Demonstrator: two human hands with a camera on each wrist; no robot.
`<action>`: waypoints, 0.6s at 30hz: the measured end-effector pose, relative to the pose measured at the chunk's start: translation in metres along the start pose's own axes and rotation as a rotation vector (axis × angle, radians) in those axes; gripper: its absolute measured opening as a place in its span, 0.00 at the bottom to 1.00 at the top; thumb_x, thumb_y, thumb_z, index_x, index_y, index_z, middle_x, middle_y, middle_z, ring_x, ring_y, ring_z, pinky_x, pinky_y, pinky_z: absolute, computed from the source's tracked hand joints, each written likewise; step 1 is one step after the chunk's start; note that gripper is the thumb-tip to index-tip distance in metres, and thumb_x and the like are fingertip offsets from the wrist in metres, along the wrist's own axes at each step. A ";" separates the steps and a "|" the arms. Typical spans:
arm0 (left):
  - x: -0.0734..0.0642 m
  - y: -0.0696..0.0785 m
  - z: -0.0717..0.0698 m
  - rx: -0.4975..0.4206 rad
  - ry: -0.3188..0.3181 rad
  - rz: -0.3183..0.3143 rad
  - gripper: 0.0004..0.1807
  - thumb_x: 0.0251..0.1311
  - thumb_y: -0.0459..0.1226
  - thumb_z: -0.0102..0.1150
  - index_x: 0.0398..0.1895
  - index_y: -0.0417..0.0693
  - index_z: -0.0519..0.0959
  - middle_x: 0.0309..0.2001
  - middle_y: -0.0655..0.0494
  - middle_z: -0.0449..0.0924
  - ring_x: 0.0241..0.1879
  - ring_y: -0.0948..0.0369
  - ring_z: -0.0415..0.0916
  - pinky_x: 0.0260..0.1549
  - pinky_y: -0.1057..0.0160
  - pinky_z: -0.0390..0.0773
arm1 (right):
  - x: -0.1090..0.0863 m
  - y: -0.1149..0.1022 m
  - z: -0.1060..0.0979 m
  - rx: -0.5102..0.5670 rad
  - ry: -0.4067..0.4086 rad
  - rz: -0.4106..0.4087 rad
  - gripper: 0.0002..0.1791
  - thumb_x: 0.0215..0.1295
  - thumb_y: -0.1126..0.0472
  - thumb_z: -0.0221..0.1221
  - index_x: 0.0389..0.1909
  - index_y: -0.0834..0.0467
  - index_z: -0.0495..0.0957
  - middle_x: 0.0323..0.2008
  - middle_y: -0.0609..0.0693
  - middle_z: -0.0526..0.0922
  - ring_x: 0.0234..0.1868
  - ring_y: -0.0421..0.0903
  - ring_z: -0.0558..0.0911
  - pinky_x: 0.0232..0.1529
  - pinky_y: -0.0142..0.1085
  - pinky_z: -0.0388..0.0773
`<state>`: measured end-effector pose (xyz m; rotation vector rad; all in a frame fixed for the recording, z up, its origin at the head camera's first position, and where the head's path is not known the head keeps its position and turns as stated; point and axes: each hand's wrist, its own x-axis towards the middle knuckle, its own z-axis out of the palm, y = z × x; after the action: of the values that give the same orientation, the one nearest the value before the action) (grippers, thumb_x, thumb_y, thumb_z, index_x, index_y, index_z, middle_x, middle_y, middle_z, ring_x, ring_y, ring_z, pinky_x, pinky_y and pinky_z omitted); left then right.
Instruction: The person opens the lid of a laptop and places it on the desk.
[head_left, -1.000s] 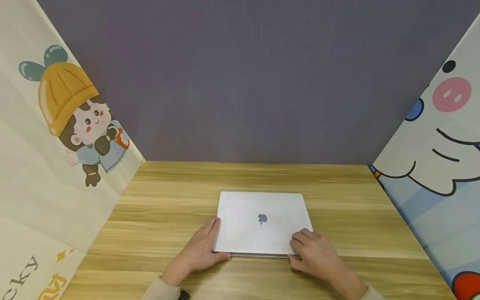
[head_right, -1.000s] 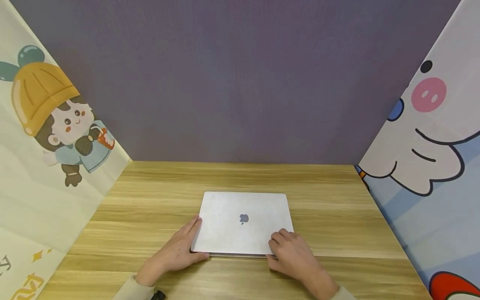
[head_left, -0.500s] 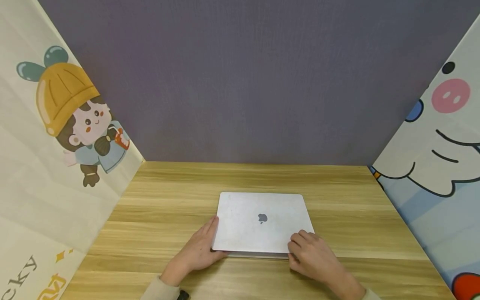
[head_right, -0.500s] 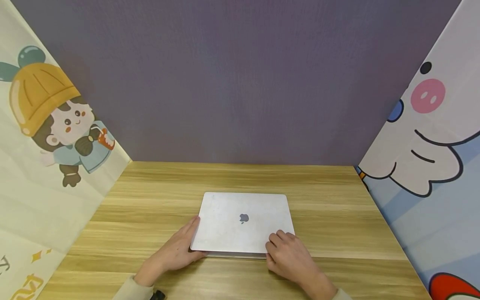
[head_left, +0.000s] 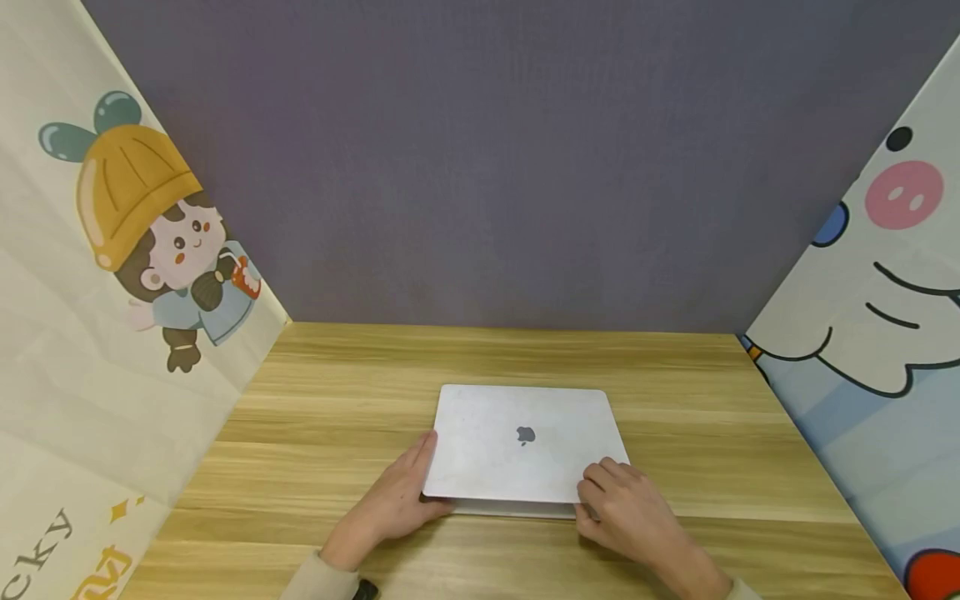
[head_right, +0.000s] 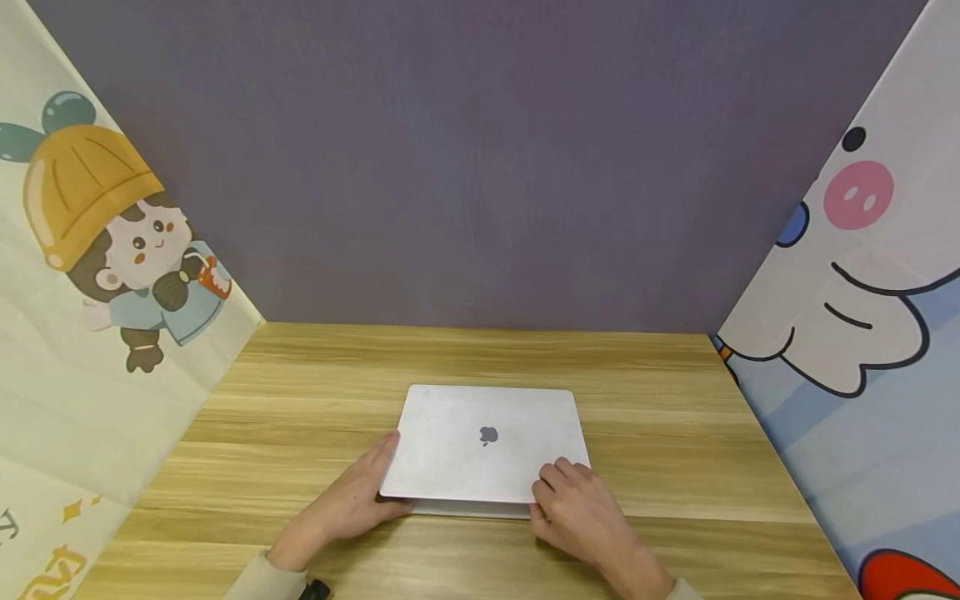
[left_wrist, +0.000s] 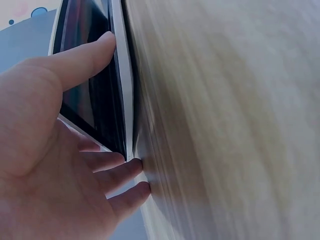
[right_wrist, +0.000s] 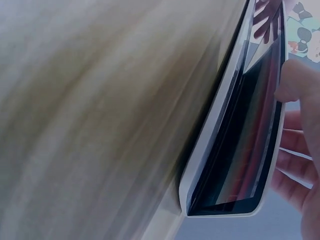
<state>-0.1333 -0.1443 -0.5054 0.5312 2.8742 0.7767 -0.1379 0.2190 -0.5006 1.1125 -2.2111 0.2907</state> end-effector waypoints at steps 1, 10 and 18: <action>0.000 0.000 0.000 -0.002 0.003 0.000 0.61 0.57 0.54 0.72 0.80 0.32 0.45 0.78 0.33 0.50 0.76 0.40 0.53 0.72 0.42 0.59 | 0.001 0.000 -0.001 -0.003 -0.001 0.001 0.05 0.48 0.59 0.58 0.18 0.52 0.73 0.27 0.43 0.79 0.26 0.42 0.75 0.22 0.33 0.76; 0.000 -0.002 0.000 -0.034 0.025 0.002 0.63 0.55 0.53 0.74 0.81 0.35 0.43 0.79 0.37 0.50 0.77 0.43 0.52 0.73 0.43 0.56 | 0.003 0.000 -0.004 -0.025 0.020 0.000 0.17 0.64 0.56 0.47 0.20 0.54 0.77 0.25 0.44 0.78 0.25 0.42 0.75 0.23 0.32 0.76; -0.002 -0.004 0.000 -0.023 0.024 0.024 0.59 0.57 0.54 0.71 0.80 0.33 0.48 0.78 0.32 0.49 0.76 0.39 0.53 0.72 0.40 0.58 | 0.013 0.005 -0.010 -0.031 0.105 -0.012 0.17 0.66 0.57 0.48 0.18 0.54 0.75 0.23 0.44 0.77 0.25 0.42 0.74 0.24 0.33 0.74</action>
<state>-0.1325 -0.1478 -0.5077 0.5592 2.8819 0.8244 -0.1430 0.2178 -0.4842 1.0698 -2.1093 0.3017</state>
